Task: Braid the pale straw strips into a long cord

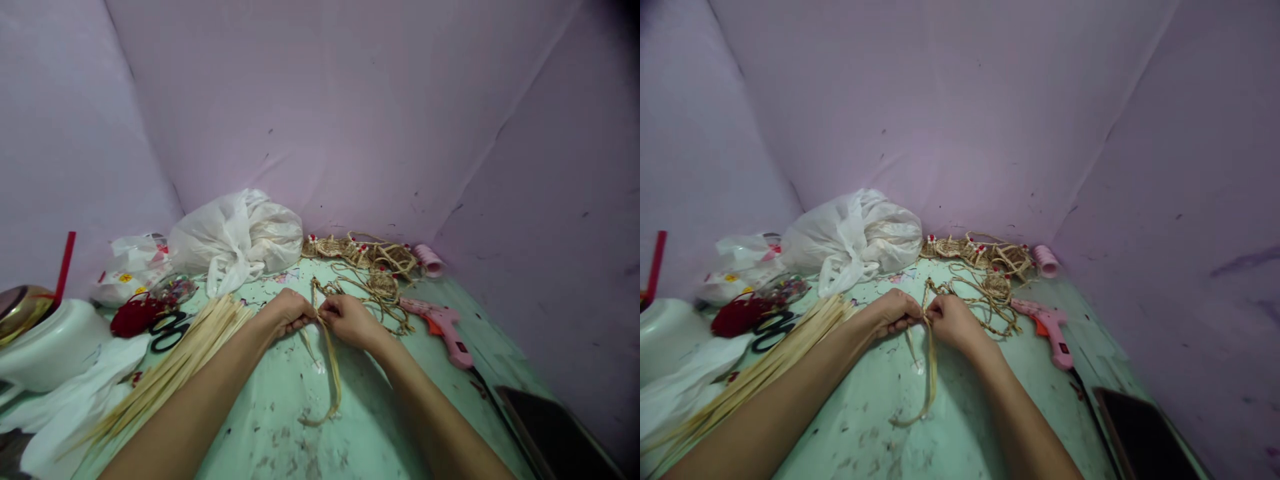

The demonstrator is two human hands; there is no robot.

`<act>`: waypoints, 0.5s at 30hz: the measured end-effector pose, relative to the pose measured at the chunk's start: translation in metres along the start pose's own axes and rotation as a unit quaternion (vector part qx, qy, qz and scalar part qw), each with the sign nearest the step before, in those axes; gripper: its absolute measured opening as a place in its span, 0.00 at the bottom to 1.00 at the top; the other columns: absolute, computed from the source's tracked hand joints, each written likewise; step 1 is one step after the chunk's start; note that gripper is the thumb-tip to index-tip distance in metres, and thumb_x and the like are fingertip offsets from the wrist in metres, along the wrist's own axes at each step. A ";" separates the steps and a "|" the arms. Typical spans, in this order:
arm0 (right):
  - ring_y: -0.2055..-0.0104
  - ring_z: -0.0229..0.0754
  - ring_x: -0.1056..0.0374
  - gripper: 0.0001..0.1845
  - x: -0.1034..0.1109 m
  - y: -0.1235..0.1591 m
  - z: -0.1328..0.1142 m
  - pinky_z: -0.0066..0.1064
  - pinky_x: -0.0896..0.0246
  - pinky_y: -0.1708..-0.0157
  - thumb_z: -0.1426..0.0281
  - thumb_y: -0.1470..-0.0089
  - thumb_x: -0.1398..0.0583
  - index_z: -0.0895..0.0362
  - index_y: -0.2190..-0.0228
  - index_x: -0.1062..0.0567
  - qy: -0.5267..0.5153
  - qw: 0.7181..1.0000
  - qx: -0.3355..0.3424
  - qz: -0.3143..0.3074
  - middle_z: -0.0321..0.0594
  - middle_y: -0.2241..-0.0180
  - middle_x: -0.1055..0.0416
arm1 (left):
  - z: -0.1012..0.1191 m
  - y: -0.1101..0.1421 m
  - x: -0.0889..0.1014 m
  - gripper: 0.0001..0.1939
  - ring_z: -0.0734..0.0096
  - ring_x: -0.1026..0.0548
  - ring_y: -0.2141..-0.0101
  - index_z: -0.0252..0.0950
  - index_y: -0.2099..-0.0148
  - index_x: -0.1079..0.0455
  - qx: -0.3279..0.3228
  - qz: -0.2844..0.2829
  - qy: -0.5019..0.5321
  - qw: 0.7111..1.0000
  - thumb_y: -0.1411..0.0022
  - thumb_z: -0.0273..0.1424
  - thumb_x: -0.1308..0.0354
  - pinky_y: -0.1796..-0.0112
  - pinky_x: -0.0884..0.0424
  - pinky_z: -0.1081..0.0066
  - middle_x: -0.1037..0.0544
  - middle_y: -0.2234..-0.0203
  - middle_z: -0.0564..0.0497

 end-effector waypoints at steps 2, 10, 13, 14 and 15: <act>0.77 0.35 0.40 0.08 0.007 0.001 0.005 0.24 0.53 0.78 0.75 0.59 0.45 0.60 0.78 0.26 -0.008 0.999 -0.013 -0.034 0.37 0.81 0.31 | 0.001 0.001 0.000 0.08 0.84 0.51 0.92 0.33 0.86 0.43 -0.005 0.006 0.003 1.000 0.60 0.25 0.47 0.87 0.58 0.77 0.46 0.97 0.58; 0.83 0.34 0.44 0.06 0.057 0.018 0.013 0.25 0.56 0.81 0.76 0.62 0.44 0.60 0.83 0.27 0.081 0.992 -0.092 -0.009 0.36 0.86 0.35 | -0.001 0.000 -0.003 0.08 0.82 0.48 0.90 0.33 0.86 0.42 0.000 0.025 0.005 1.000 0.61 0.24 0.47 0.86 0.54 0.77 0.45 0.94 0.58; 0.81 0.36 0.42 0.07 0.067 0.024 0.000 0.26 0.54 0.81 0.71 0.61 0.44 0.58 0.79 0.26 0.077 0.990 -0.074 0.093 0.38 0.82 0.31 | -0.006 0.002 -0.007 0.05 0.77 0.40 0.86 0.32 0.83 0.38 -0.021 0.115 -0.050 0.992 0.63 0.25 0.44 0.83 0.48 0.76 0.40 0.91 0.55; 0.80 0.37 0.40 0.08 0.066 0.024 -0.006 0.26 0.52 0.81 0.68 0.60 0.44 0.58 0.77 0.26 0.045 0.993 -0.065 0.086 0.39 0.81 0.31 | -0.007 0.004 -0.009 0.03 0.74 0.37 0.84 0.33 0.81 0.36 -0.037 0.150 -0.075 0.985 0.63 0.25 0.44 0.82 0.46 0.75 0.37 0.89 0.54; 0.80 0.38 0.39 0.10 0.063 0.024 -0.015 0.27 0.51 0.81 0.65 0.60 0.44 0.57 0.76 0.26 0.004 0.996 -0.050 0.078 0.39 0.80 0.30 | -0.009 0.006 -0.011 0.02 0.69 0.33 0.81 0.32 0.79 0.34 -0.034 0.174 -0.099 0.979 0.62 0.26 0.44 0.80 0.44 0.74 0.34 0.87 0.51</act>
Point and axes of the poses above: each hand's wrist, its own y-axis away from the middle knuckle, its own x-axis out of the back of the hand, z = x × y, the point moved 2 cm from there along -y, towards the middle knuckle
